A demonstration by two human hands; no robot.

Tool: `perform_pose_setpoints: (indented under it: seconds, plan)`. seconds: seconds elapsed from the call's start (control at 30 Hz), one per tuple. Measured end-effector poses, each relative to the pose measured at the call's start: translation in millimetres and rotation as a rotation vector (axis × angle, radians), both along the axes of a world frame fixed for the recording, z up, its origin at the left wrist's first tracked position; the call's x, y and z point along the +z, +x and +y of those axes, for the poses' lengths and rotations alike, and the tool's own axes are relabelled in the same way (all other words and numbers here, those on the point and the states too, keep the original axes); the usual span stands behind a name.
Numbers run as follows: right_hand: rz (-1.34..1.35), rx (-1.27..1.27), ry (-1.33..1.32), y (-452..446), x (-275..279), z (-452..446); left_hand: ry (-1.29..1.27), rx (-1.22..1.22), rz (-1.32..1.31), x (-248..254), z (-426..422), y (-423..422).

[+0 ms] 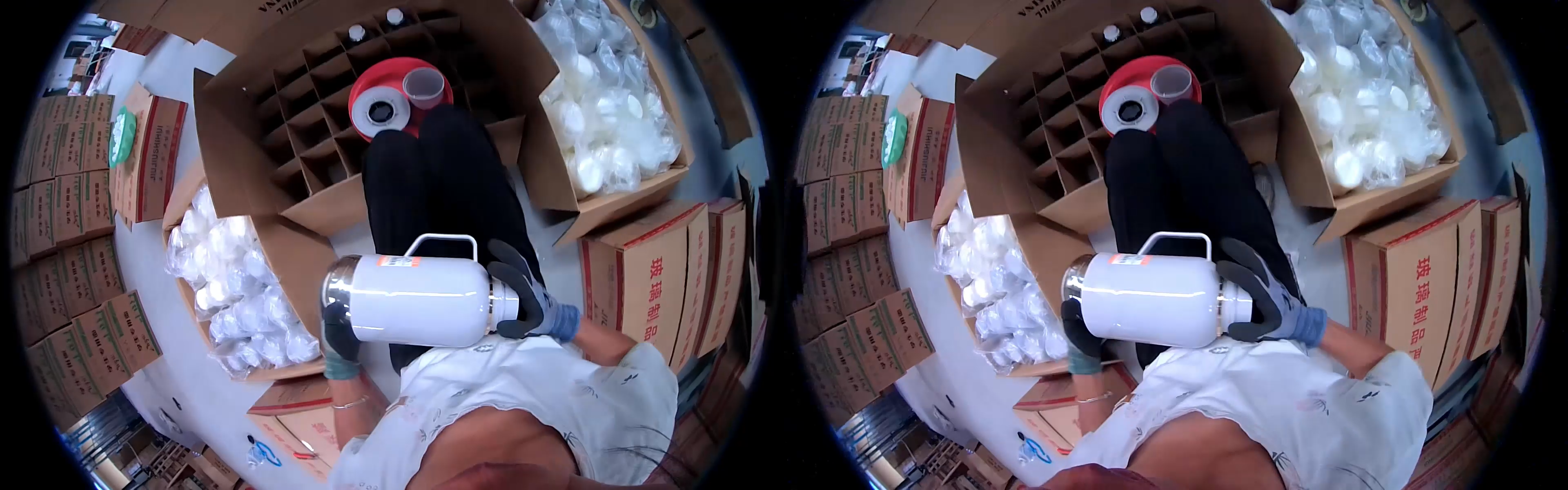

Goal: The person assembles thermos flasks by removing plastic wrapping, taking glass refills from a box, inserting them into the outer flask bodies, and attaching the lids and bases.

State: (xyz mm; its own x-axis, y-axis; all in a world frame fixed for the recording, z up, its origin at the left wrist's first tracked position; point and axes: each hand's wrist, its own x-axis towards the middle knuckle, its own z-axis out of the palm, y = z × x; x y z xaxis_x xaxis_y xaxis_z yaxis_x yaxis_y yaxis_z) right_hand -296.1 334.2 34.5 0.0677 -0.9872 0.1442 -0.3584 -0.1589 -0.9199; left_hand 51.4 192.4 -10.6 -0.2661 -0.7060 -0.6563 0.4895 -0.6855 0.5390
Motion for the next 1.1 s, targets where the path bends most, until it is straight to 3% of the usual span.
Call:
perform_pose_setpoints:
  seconds: [0.07, 0.1, 0.2, 0.3, 0.37, 0.47, 0.6, 0.83, 0.97, 1.1]
  plan:
    - [-0.114, 0.012, -0.165, 13, 14, -31, -0.849, -0.62, -0.917, 13, 9, -13]
    - [-0.067, 0.046, -0.122, 13, 28, -50, -0.97, -0.658, -0.99, 9, 6, -12]
    - [-0.301, 0.223, -0.273, 13, 49, -121, -1.223, -0.716, -1.257, -18, -4, 9]
    - [-0.194, 0.405, -0.444, 17, 59, -165, -1.546, -0.904, -1.37, -4, -21, -1]
    - [-0.227, 0.44, -0.398, 17, 61, -178, -1.523, -0.805, -1.35, -48, -35, 23]
    - [-0.312, 0.452, -0.358, 20, 66, -186, -1.488, -0.771, -1.325, -48, -45, 15]
    - [-0.224, 0.222, -0.447, 22, 56, -189, -1.394, -0.71, -1.293, -41, -49, -5]
    - [-0.281, 0.089, -0.5, 36, 69, -186, -1.174, -0.512, -1.247, -29, -41, -39]
    - [-0.394, 0.19, -0.52, 31, 76, -182, -1.106, -0.423, -1.177, -6, -49, -52]
    - [-0.43, 0.004, -0.553, 22, 50, -169, -1.211, -0.382, -1.106, 54, -80, -69]
